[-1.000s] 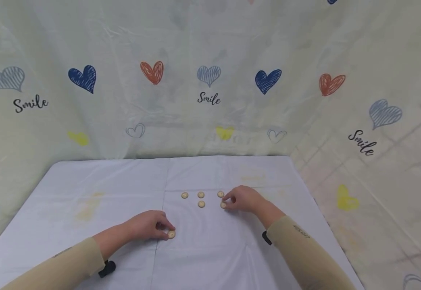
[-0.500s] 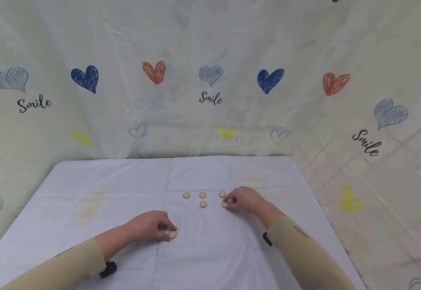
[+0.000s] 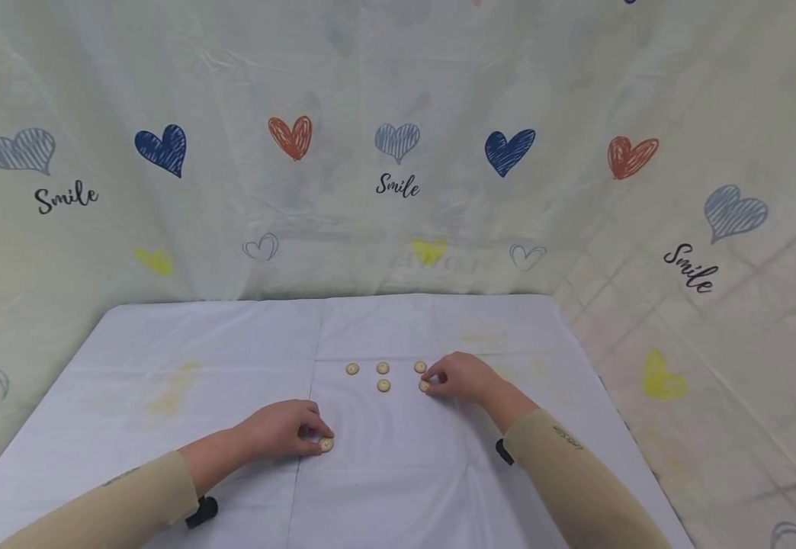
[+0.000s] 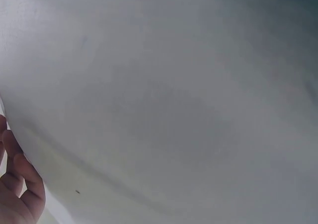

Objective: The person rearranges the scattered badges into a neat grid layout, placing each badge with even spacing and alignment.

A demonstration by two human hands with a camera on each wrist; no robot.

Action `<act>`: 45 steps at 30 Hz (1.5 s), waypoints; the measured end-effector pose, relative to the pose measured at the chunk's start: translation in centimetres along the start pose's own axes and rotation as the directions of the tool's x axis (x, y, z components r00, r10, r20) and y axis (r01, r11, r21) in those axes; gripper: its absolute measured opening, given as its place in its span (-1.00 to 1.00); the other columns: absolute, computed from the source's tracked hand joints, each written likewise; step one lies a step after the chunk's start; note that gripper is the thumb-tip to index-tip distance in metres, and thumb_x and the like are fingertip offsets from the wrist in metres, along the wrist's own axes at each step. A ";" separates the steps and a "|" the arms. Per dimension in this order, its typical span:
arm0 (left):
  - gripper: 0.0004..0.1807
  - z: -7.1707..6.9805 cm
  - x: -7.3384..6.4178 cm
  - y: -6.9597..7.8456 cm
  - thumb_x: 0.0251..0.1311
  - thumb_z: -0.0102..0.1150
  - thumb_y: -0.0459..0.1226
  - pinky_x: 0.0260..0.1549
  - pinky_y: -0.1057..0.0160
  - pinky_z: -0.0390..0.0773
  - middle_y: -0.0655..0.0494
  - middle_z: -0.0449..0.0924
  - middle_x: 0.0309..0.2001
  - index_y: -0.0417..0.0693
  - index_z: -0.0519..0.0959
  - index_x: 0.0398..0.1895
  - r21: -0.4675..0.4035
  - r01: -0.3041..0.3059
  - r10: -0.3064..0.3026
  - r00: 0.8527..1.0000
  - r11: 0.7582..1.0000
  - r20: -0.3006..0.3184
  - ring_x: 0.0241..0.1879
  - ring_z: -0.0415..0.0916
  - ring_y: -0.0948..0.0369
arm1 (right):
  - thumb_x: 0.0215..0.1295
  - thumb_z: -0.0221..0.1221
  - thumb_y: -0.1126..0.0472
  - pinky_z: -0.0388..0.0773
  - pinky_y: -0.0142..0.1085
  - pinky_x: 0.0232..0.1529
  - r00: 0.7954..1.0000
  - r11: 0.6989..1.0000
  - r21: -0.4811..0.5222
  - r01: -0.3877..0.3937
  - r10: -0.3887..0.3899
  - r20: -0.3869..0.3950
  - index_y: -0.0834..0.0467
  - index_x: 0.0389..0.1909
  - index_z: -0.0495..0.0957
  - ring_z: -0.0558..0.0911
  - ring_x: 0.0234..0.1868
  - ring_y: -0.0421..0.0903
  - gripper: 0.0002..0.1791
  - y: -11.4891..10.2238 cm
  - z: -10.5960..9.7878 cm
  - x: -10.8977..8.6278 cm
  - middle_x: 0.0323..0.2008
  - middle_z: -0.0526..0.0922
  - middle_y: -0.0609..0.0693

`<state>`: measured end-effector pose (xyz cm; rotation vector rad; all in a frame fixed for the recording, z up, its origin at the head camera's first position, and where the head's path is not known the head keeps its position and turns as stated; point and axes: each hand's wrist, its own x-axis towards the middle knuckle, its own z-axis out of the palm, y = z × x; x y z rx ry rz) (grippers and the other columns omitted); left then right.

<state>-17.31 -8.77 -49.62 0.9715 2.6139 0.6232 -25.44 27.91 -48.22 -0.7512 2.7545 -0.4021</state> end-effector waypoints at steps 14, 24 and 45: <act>-0.81 -2.4 0.9 0.0 0.19 0.37 -0.05 -0.39 0.33 0.42 0.45 0.41 -0.46 0.36 0.75 -0.12 -0.004 0.006 -0.006 0.998 1.000 -0.066 -0.41 0.37 0.40 | 0.22 0.37 0.00 0.41 -0.32 -0.36 1.000 1.000 -0.004 -0.010 0.010 -0.007 -0.12 -0.10 0.77 0.44 -0.48 -0.27 -0.76 0.0 0.1 0.0 -0.53 0.52 -0.30; -0.78 -4.4 2.7 0.4 0.21 0.35 -0.03 -0.36 0.30 0.44 0.43 0.43 -0.43 0.35 0.74 -0.07 0.040 0.021 -0.018 0.998 0.999 -0.063 -0.37 0.40 0.34 | 0.24 0.35 0.00 0.39 -0.31 -0.38 1.000 1.000 -0.010 -0.007 0.007 0.005 -0.08 -0.10 0.77 0.43 -0.50 -0.26 -0.76 -0.3 0.0 0.0 -0.55 0.51 -0.26; -0.76 -2.7 8.7 -1.8 0.24 0.32 -0.04 -0.24 0.24 0.46 0.38 0.49 -0.39 0.22 0.75 -0.06 0.073 0.068 -0.066 0.997 0.995 -0.034 -0.35 0.41 0.33 | 0.25 0.34 -0.04 0.40 -0.32 -0.39 0.999 0.999 -0.027 -0.043 0.043 0.013 -0.12 -0.09 0.76 0.43 -0.52 -0.27 -0.76 -0.4 -0.1 0.0 -0.56 0.50 -0.30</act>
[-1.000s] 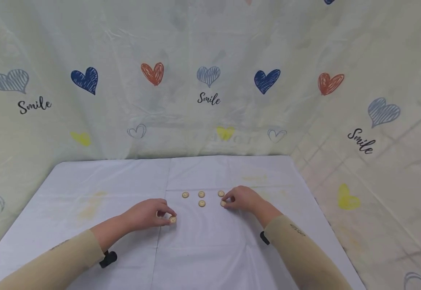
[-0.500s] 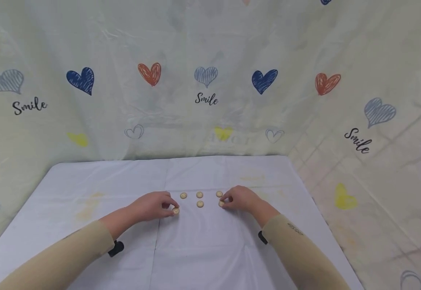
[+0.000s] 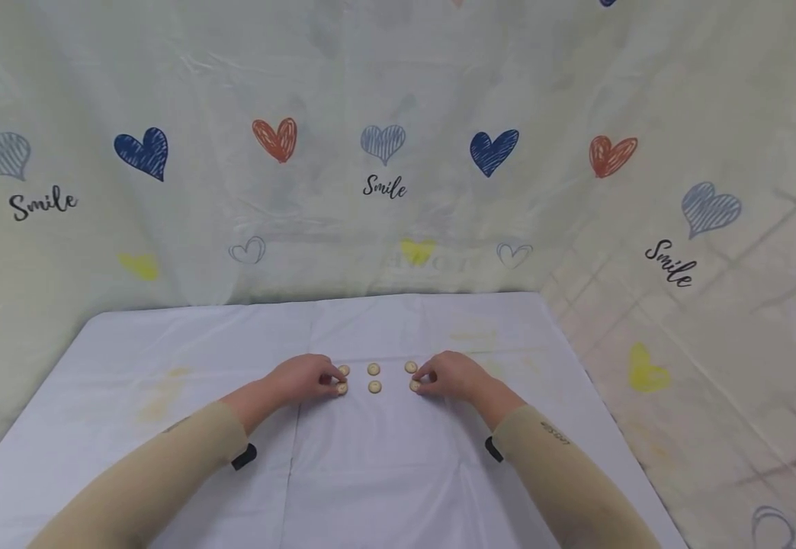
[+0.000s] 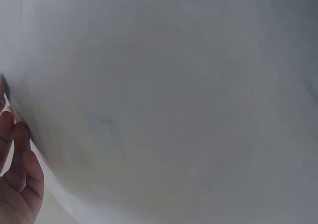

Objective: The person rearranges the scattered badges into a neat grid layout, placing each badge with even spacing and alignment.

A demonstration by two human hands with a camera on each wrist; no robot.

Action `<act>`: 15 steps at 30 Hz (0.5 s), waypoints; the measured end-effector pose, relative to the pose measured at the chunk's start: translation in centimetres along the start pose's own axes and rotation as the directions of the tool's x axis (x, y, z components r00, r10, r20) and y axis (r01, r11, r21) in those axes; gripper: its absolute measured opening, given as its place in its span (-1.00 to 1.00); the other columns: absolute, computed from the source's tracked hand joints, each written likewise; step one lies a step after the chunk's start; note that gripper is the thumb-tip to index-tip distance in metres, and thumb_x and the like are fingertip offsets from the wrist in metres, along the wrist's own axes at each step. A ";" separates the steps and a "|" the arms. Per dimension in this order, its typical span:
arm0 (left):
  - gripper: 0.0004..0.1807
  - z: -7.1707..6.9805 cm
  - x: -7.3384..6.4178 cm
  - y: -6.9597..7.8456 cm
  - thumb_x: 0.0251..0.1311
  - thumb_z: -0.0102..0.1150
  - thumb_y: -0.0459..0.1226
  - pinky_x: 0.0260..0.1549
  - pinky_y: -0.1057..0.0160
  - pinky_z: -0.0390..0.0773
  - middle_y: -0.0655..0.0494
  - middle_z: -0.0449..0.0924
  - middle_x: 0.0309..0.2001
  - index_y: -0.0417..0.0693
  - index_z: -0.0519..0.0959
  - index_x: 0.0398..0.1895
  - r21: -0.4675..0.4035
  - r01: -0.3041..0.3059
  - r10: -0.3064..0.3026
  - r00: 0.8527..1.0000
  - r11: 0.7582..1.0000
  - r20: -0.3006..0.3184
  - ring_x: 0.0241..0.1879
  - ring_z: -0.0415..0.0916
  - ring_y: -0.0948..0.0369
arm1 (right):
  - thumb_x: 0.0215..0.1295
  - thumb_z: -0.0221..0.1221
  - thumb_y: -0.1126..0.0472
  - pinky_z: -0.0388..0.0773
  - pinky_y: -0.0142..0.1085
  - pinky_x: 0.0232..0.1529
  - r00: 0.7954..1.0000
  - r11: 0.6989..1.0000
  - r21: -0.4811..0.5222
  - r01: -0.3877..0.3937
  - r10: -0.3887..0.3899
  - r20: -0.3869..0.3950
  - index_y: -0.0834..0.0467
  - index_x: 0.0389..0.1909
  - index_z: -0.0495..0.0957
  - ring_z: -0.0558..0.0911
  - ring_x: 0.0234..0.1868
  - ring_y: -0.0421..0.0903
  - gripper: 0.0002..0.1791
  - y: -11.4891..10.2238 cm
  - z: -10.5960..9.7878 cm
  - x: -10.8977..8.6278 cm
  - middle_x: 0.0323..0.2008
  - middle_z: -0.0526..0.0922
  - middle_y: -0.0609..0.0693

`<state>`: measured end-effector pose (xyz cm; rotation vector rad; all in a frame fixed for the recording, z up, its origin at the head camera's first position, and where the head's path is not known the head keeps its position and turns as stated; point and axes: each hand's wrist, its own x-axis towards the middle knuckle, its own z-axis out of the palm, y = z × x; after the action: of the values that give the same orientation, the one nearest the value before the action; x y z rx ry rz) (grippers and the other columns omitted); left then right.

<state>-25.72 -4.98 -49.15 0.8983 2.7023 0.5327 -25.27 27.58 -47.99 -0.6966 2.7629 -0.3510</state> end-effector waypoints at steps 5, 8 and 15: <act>-0.77 0.2 -0.1 0.0 0.22 0.35 -0.08 -0.23 0.24 0.46 0.37 0.50 -0.39 0.21 0.75 -0.06 0.004 0.020 -0.020 1.000 1.000 -0.004 -0.34 0.41 0.32 | 0.24 0.35 -0.03 0.40 -0.31 -0.38 1.000 1.000 0.007 0.001 -0.001 -0.005 -0.12 -0.10 0.77 0.43 -0.50 -0.26 -0.77 -0.2 0.2 0.1 -0.56 0.51 -0.30; -0.76 0.2 -0.2 0.0 0.22 0.35 -0.08 -0.24 0.24 0.46 0.36 0.50 -0.38 0.22 0.74 -0.05 0.010 0.035 -0.035 0.999 0.999 -0.003 -0.34 0.41 0.31 | 0.24 0.35 -0.02 0.40 -0.31 -0.39 1.000 1.000 0.014 0.004 -0.003 -0.005 -0.11 -0.10 0.77 0.43 -0.51 -0.26 -0.77 -0.4 0.1 0.2 -0.56 0.51 -0.29; -0.73 0.0 -0.5 0.0 0.22 0.35 -0.09 -0.26 0.23 0.44 0.34 0.49 -0.39 0.21 0.73 -0.02 0.009 0.045 -0.045 0.999 0.999 0.011 -0.36 0.40 0.29 | 0.23 0.35 -0.02 0.40 -0.31 -0.38 1.000 0.999 0.034 0.011 -0.011 -0.008 -0.11 -0.07 0.76 0.43 -0.49 -0.26 -0.75 -0.6 0.0 0.1 -0.55 0.51 -0.29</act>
<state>-25.31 -5.28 -49.06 0.8382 2.7098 0.5062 -25.07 27.07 -47.87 -0.7040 2.7544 -0.4021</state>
